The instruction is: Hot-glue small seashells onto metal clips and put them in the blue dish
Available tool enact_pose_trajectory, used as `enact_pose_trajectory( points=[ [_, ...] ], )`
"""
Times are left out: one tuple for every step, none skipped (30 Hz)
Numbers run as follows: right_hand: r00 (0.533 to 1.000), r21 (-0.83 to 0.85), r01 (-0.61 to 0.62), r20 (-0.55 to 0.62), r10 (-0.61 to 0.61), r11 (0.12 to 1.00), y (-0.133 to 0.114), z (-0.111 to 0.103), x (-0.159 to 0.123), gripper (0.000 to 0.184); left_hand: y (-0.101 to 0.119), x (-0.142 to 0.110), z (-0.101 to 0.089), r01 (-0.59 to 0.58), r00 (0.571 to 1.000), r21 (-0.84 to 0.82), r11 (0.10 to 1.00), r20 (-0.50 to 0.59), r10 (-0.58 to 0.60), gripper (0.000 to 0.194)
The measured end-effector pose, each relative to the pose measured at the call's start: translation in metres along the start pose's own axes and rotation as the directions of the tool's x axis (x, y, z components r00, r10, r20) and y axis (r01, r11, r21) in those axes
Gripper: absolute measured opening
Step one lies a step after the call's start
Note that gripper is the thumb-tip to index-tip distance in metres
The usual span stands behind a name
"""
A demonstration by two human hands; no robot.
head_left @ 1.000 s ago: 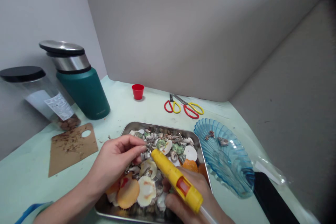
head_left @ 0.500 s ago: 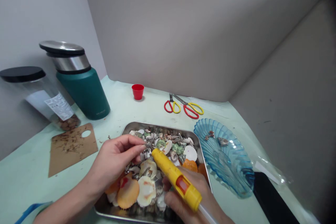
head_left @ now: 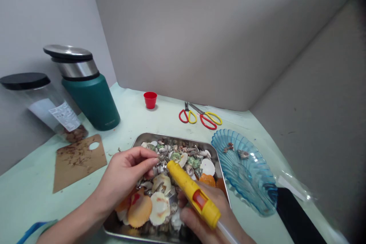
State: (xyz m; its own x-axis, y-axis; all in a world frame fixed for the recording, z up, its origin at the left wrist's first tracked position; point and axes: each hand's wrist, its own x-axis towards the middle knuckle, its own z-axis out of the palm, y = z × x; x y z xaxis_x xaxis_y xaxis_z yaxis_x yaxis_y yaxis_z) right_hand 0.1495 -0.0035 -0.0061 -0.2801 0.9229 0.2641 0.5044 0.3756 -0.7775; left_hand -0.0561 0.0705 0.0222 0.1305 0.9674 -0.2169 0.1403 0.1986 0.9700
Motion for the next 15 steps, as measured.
enact_pose_trajectory(
  points=[
    [1.0,-0.001,0.004,0.004,-0.004,1.0,0.0,0.0,0.0,0.037,0.0,0.001,0.0,-0.001,1.0,-0.002,1.0,0.0,0.001,0.016],
    [1.0,-0.002,0.007,0.01,-0.007,1.0,0.001,0.001,0.0,0.039,0.0,0.001,0.0,-0.002,1.0,-0.003,1.0,0.001,0.002,0.016],
    [1.0,-0.001,0.009,0.016,-0.009,1.0,0.002,0.001,0.0,0.04,0.001,0.001,0.0,-0.001,1.0,-0.004,1.0,0.002,0.001,0.016],
    [1.0,0.002,0.011,0.024,-0.011,1.0,0.003,0.002,-0.001,0.041,0.001,0.001,0.0,0.001,1.0,-0.003,1.0,0.002,-0.001,0.016],
    [0.999,0.007,0.013,0.032,-0.013,1.0,0.005,0.002,-0.001,0.042,0.001,0.001,0.001,0.003,1.0,-0.001,1.0,0.001,-0.003,0.017],
    [0.999,0.015,0.014,0.041,-0.014,1.0,0.006,0.003,-0.002,0.042,0.002,0.001,0.001,0.006,1.0,0.001,1.0,0.003,-0.006,0.017],
    [0.999,0.022,0.013,0.046,-0.014,1.0,0.008,0.003,-0.002,0.042,0.002,0.001,0.001,0.009,1.0,0.002,1.0,0.003,-0.009,0.017],
    [0.999,0.026,0.012,0.048,-0.013,1.0,0.009,0.004,-0.003,0.042,0.002,0.0,0.001,0.013,1.0,0.001,1.0,0.003,-0.013,0.017],
    [0.999,0.028,0.01,0.048,-0.011,1.0,0.011,0.004,-0.003,0.041,0.002,0.0,0.001,0.016,1.0,0.0,1.0,0.002,-0.016,0.017],
    [0.999,0.028,0.009,0.048,-0.011,1.0,0.012,0.005,-0.004,0.041,0.002,0.0,0.001,0.017,1.0,-0.004,1.0,0.0,-0.017,0.017],
    [0.999,0.027,0.008,0.048,-0.01,1.0,0.013,0.005,-0.004,0.041,0.002,0.0,0.001,0.014,1.0,-0.007,1.0,-0.002,-0.014,0.017],
    [0.999,0.025,0.008,0.048,-0.009,1.0,0.013,0.006,-0.004,0.04,0.002,0.0,0.001,0.012,1.0,-0.009,1.0,-0.003,-0.012,0.016],
    [0.999,0.026,0.008,0.05,-0.009,1.0,0.014,0.006,-0.004,0.04,0.002,0.0,0.001,0.009,1.0,-0.009,1.0,-0.002,-0.009,0.016],
    [0.999,0.03,0.007,0.051,-0.008,1.0,0.014,0.006,-0.004,0.039,0.001,0.0,0.001,0.005,1.0,-0.009,1.0,0.0,-0.005,0.016],
    [0.999,0.032,0.006,0.049,-0.007,0.999,0.014,0.006,-0.004,0.038,0.001,0.0,0.001,0.002,1.0,-0.009,1.0,0.0,-0.002,0.017]
  ],
)
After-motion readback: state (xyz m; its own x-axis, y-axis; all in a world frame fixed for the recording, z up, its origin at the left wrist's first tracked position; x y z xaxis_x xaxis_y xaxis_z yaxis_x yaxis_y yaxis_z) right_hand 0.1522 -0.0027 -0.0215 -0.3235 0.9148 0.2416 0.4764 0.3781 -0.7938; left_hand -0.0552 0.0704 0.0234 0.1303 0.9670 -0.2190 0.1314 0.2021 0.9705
